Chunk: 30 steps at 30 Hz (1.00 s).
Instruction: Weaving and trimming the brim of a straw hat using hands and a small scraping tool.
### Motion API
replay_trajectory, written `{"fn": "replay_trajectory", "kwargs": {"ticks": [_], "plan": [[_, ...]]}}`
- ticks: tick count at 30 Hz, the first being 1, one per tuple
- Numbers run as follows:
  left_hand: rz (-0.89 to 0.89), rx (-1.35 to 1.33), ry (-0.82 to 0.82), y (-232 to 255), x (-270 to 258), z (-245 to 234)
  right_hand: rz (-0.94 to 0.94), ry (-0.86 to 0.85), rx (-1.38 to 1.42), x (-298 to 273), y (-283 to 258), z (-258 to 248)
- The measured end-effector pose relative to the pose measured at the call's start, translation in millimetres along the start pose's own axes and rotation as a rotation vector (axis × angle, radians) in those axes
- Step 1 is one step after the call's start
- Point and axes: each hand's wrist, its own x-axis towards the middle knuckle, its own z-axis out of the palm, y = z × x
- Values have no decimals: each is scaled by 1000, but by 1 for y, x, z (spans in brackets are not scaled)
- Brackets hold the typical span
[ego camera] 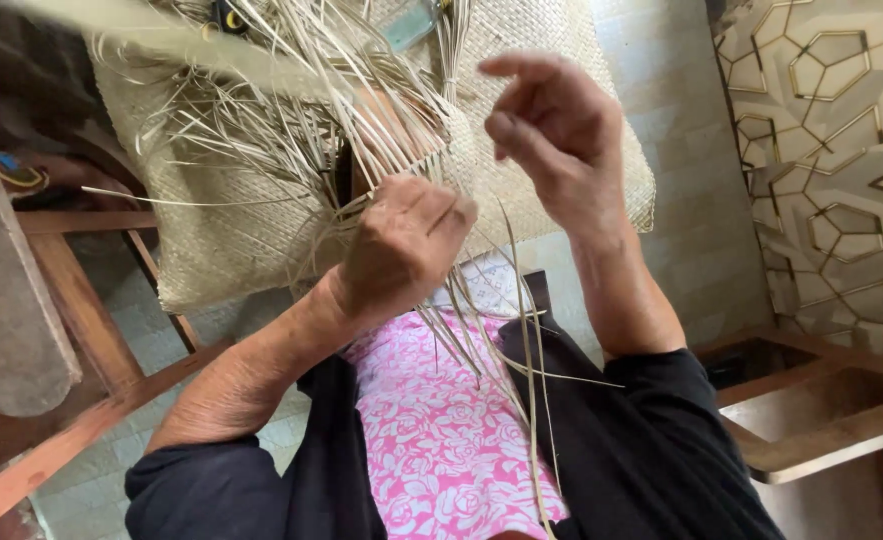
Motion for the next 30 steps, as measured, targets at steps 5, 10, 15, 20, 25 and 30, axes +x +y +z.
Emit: {"fn": "replay_trajectory", "kwargs": {"ticks": [5, 10, 15, 20, 25, 30], "plan": [[-57, 251, -25, -31, 20, 18, 59, 166, -213, -30, 53, 4], [-103, 277, -201, -34, 21, 31, 74, 257, -266, -37, 55, 28], [-52, 261, -143, -31, 27, 36, 110, 257, -481, -33, 48, 38], [-148, 262, -31, -23, 21, 24, 76, 291, -597, -32, 49, 42], [-358, 262, -60, -30, -20, -26, 91, 175, -739, -37, 54, 31], [-559, 73, -15, -71, -91, -33, 87, 102, -765, -34, 57, 29]]}}
